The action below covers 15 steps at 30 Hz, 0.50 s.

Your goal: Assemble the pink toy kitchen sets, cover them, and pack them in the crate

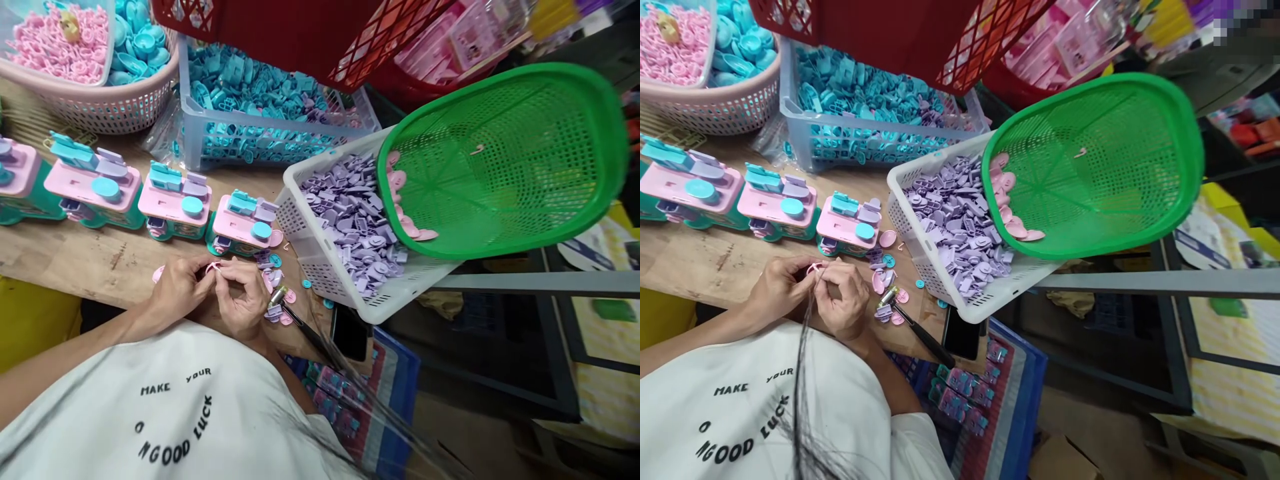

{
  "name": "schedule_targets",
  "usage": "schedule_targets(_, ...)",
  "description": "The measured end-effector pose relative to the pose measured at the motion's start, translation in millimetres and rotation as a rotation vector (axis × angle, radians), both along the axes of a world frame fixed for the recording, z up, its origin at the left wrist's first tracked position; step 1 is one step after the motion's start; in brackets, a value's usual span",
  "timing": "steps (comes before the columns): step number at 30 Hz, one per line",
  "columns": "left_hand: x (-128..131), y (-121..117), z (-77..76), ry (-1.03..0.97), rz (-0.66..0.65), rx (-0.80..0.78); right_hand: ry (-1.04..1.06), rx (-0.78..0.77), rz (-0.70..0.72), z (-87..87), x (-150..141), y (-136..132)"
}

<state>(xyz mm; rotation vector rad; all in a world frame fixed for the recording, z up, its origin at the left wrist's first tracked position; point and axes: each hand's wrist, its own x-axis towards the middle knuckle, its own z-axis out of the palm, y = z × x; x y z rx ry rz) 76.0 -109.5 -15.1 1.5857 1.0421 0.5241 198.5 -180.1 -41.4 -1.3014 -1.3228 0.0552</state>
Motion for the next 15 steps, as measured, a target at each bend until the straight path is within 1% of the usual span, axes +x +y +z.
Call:
schedule_targets(2,0.6,0.1,-0.5,0.079,-0.034,0.137,0.037,0.017,0.010,-1.7,0.0,-0.9)
schedule_targets(4,1.5,-0.2,-0.3,0.117,-0.053,0.199,0.065,0.014,0.012,-3.4,-0.4,-1.5)
schedule_targets(9,3.5,-1.8,2.4,0.113,-0.055,0.194,0.091,-0.037,-0.020,-5.5,-2.2,-2.3)
schedule_targets(15,3.8,-1.3,3.0,0.124,-0.070,0.188,0.121,-0.040,0.011,-6.1,-1.3,-3.1)
